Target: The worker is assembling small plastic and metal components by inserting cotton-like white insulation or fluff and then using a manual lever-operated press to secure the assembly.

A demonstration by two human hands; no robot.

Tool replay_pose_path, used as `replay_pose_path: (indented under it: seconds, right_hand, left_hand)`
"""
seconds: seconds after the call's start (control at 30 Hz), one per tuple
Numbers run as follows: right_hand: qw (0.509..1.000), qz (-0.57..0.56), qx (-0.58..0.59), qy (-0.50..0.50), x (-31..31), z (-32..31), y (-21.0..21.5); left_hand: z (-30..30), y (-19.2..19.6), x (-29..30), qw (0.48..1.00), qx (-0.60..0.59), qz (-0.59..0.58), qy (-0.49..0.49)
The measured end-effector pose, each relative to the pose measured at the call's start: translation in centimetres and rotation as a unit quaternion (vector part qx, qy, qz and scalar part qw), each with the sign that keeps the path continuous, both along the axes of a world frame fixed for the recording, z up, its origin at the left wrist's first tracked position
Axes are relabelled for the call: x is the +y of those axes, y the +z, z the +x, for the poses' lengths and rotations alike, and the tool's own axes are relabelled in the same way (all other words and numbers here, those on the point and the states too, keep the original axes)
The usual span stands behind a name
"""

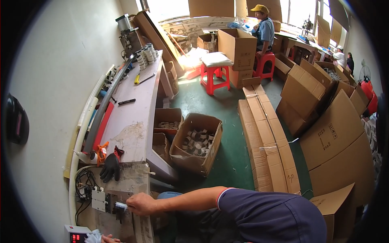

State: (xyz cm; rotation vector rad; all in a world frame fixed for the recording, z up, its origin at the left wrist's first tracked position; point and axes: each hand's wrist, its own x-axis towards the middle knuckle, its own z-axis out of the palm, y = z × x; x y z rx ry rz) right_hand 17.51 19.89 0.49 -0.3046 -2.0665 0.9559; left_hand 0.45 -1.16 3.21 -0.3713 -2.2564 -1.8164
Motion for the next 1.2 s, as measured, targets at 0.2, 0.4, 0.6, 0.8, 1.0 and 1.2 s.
replay_pose_path:
  seconds: [0.2, 0.4, 0.6, 0.8, 1.0, 1.2]
  right_hand:
    - [1.000, 0.005, 0.010, 0.001, -0.2, -0.5, -0.1]
    - [1.000, -0.012, 0.013, -0.003, -0.1, -0.3, -0.1]
    - [0.999, -0.016, 0.039, 0.021, 0.0, 0.0, 0.1]
    - [0.999, -0.024, 0.031, 0.037, 0.2, 0.4, 0.2]
    - [0.997, -0.023, 0.055, 0.051, 0.5, 0.5, -0.1]
    - [0.998, -0.016, 0.033, 0.048, 0.4, 0.3, -0.1]
  left_hand:
    - [-2.1, -1.8, -0.9, 0.999, 0.028, 0.034, -0.009]
    - [-1.6, -1.7, -0.3, 0.999, 0.039, 0.028, -0.001]
    - [-3.5, -3.1, -1.1, 0.998, 0.035, 0.040, 0.020]
    - [-3.3, -3.3, -0.9, 0.998, 0.028, 0.039, 0.037]
    - [-3.3, -3.2, -0.9, 0.999, -0.002, 0.034, 0.037]
    - [-4.3, -3.3, -1.1, 0.999, -0.014, -0.020, 0.034]
